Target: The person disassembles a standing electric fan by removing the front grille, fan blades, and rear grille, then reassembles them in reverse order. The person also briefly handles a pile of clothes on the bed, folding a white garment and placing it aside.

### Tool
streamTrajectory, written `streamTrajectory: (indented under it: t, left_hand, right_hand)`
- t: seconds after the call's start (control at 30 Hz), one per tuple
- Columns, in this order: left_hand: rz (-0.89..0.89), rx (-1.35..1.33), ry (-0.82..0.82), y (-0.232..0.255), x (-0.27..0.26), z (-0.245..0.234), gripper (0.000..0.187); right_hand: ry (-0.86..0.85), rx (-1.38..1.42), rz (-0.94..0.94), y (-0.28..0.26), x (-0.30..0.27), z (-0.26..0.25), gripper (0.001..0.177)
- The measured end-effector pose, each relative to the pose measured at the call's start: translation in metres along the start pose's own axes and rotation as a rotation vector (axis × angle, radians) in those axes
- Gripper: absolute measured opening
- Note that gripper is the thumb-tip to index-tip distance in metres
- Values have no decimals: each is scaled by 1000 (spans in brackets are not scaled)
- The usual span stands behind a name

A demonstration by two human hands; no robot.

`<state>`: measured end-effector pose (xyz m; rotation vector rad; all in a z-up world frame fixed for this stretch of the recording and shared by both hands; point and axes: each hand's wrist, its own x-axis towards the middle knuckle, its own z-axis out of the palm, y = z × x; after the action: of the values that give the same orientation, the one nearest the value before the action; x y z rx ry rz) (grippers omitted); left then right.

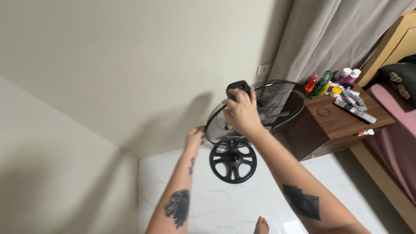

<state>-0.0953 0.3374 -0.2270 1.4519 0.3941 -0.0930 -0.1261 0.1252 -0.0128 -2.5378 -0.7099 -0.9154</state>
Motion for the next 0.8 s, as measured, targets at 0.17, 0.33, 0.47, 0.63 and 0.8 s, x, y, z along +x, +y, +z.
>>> streamTrajectory:
  t: [0.17,0.33,0.47,0.63,0.8]
  left_hand:
    - [130,19,-30,-17,-3,13,29]
    - [417,106,-15,-8,-8,14,47]
    - [443,210,59,-4,-16,19,24]
    - [615,233,229,-3,-34,33,7]
    - [650,228,252,2,-34,43,6]
  right_hand:
    - [-116,-182,52,-4,0,23,23]
    - [-130,-211,107,-7,2,33,19]
    - [-153,-235,99,-8,3,40,15]
    - [-194,-224,96,-9,6,42,14]
    - [-472,-289,-119,-27,15,59,21]
